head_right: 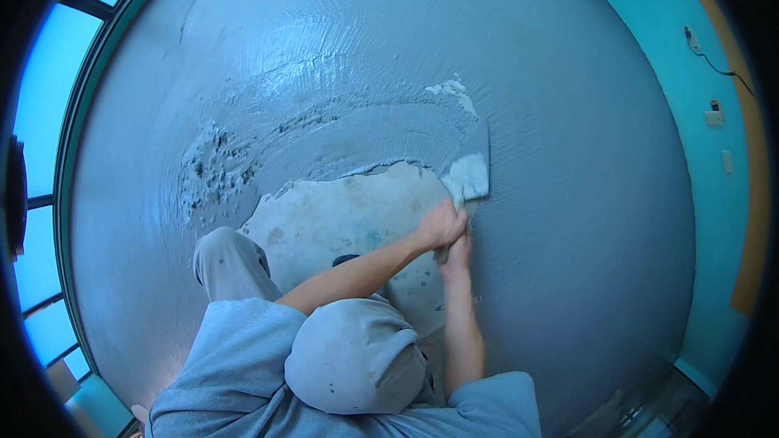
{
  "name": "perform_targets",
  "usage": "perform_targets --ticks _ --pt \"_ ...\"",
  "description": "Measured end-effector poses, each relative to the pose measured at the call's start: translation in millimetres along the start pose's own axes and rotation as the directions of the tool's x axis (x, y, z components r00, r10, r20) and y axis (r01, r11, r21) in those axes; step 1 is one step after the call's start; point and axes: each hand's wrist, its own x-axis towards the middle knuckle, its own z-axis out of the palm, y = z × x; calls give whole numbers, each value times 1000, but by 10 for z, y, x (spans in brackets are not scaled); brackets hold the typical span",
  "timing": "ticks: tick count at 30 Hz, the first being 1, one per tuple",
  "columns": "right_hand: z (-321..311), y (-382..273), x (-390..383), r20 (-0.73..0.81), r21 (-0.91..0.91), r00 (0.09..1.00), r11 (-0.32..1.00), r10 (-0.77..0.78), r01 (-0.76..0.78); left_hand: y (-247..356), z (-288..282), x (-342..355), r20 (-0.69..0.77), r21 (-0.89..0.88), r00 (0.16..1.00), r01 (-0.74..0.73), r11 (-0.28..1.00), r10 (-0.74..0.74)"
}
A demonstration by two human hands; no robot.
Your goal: Spreading and leveling a wet compound on a floor using a hand trowel.
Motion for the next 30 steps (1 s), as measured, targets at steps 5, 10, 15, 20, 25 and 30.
perform_targets --ticks 5,10,15,20,25,30 --pt "-91 757 -504 -103 52 983 986 -153 159 -511 -47 -450 170 96 982 -105 990 87" --pt "372 788 -463 248 -320 946 905 -207 282 -873 -502 -697 -143 -129 988 -68 989 49" --pt "1745 870 -376 709 -584 680 695 186 419 -1515 -1224 -720 -718 -363 679 -178 915 -153" --pt "2497 1217 -447 690 -693 598 610 408 383 -1925 -1832 -875 -657 -651 642 -219 727 -395" --pt "2405 1078 -232 627 -711 697 621 348 329 -1779 -1824 -556 -597 -706 696 -221 673 -398" --pt "1820 385 191 481 -614 871 747 101 253 -1134 -1356 150 -542 -348 833 -105 931 -109"
